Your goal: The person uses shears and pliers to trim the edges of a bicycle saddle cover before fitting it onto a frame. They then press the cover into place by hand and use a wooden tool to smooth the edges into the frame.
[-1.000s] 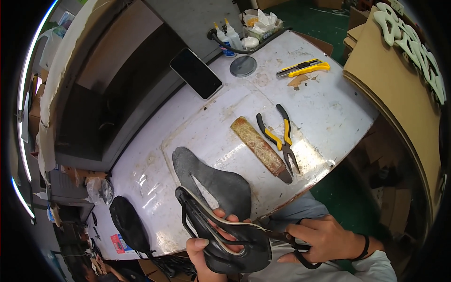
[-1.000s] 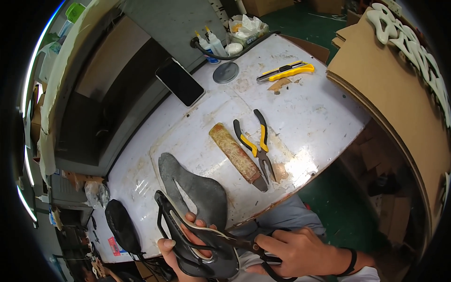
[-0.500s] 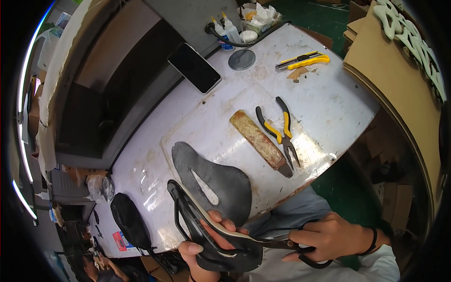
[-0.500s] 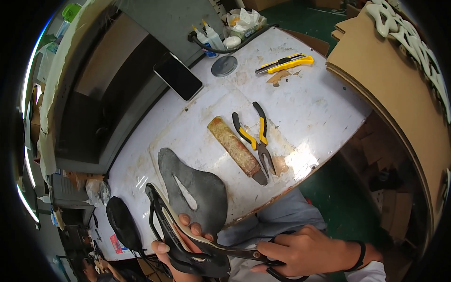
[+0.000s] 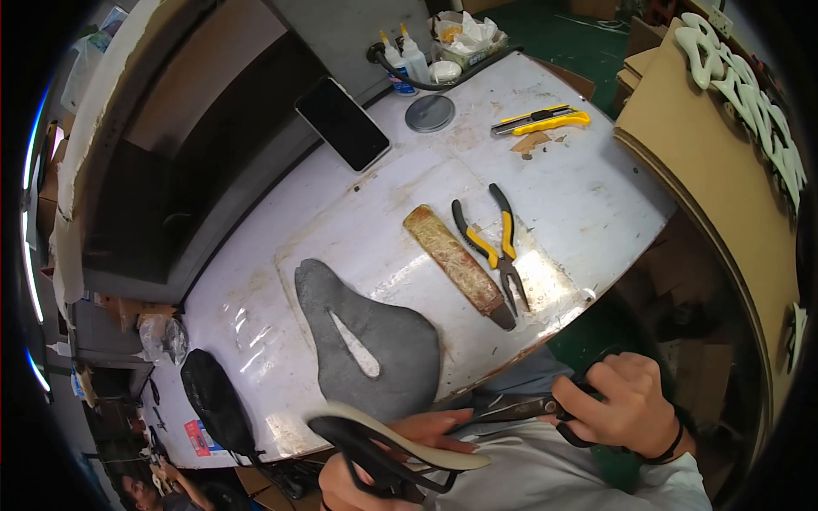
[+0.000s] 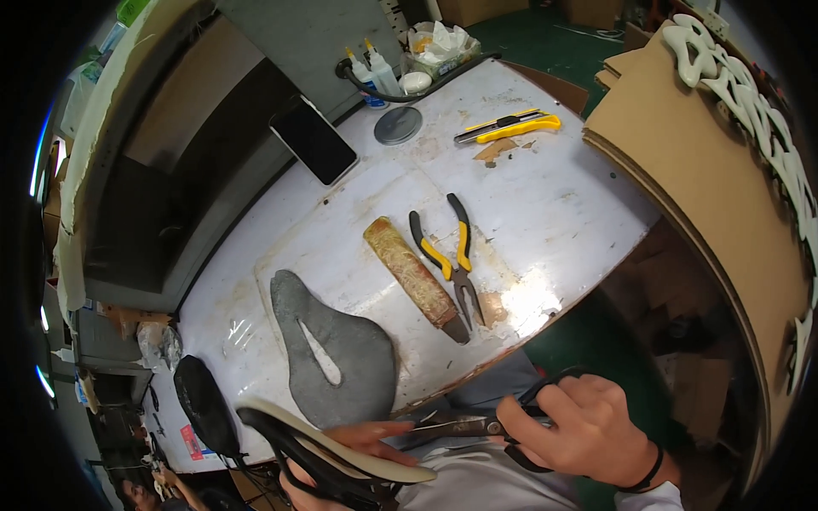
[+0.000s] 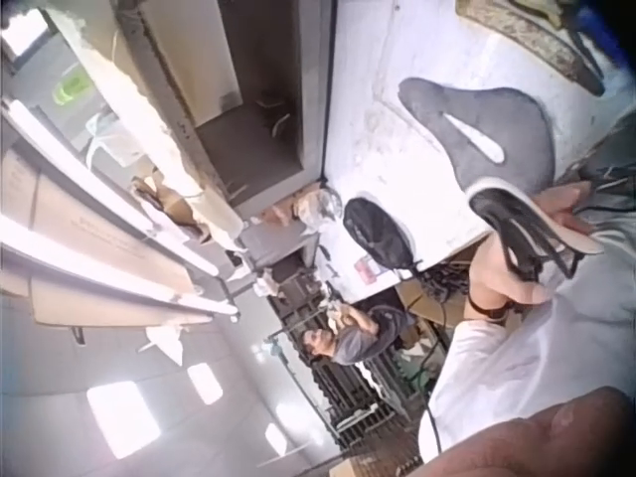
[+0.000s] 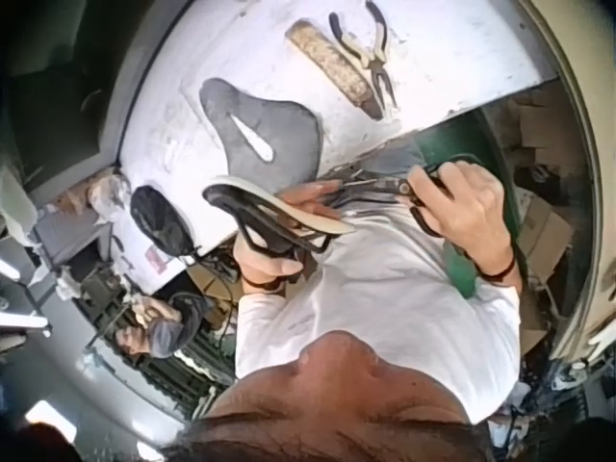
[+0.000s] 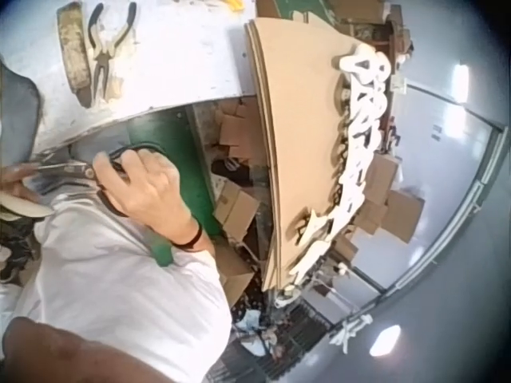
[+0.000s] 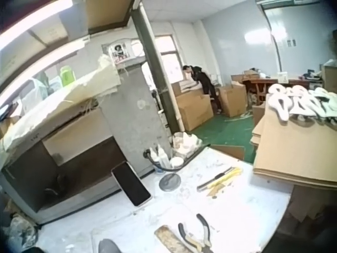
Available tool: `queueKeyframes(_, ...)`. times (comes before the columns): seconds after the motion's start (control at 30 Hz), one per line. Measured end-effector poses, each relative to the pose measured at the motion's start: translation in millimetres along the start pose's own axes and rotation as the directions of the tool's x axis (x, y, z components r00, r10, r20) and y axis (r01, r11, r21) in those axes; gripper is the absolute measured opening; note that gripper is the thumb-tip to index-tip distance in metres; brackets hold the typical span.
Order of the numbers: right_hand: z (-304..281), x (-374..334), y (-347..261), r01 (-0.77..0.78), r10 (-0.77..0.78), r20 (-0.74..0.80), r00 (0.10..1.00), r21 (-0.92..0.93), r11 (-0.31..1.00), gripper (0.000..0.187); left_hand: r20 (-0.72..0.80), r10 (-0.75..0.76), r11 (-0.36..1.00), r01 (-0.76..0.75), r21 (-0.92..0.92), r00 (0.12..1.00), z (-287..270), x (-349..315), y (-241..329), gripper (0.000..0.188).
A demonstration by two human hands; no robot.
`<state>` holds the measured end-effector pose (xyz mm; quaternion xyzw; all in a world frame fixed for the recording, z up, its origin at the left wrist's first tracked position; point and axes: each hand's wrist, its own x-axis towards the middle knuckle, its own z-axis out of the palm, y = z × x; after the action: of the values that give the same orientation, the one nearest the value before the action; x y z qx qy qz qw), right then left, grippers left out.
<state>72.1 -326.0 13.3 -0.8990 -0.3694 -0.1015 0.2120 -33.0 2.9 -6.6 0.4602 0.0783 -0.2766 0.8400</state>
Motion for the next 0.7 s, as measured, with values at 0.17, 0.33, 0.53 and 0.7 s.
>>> queueKeyframes(0.17,-3.3,2.2,12.2,0.022,-0.025,-0.028,0.999,-0.106,0.994,0.021,0.319,-0.031,0.931,-0.089,0.355,0.947,18.6,39.0,49.2,0.081)
queueKeyframes(0.33,-9.1,4.2,15.7,0.06,-0.06,-0.006,0.998,-0.065,0.996,0.025,0.193,-0.044,0.978,0.003,0.206,0.98,35.9,40.6,44.7,0.063)
queueKeyframes(0.53,7.7,-13.2,25.4,-0.284,0.398,-0.145,0.906,0.488,0.825,0.037,0.066,-0.442,0.858,0.443,-0.26,0.894,-72.0,59.3,-66.9,0.07)
queueKeyframes(0.7,51.6,-31.6,14.7,0.165,0.784,-0.26,0.564,0.966,0.202,0.055,0.231,0.27,0.963,-0.266,-0.046,0.935,22.2,30.7,29.1,0.108)
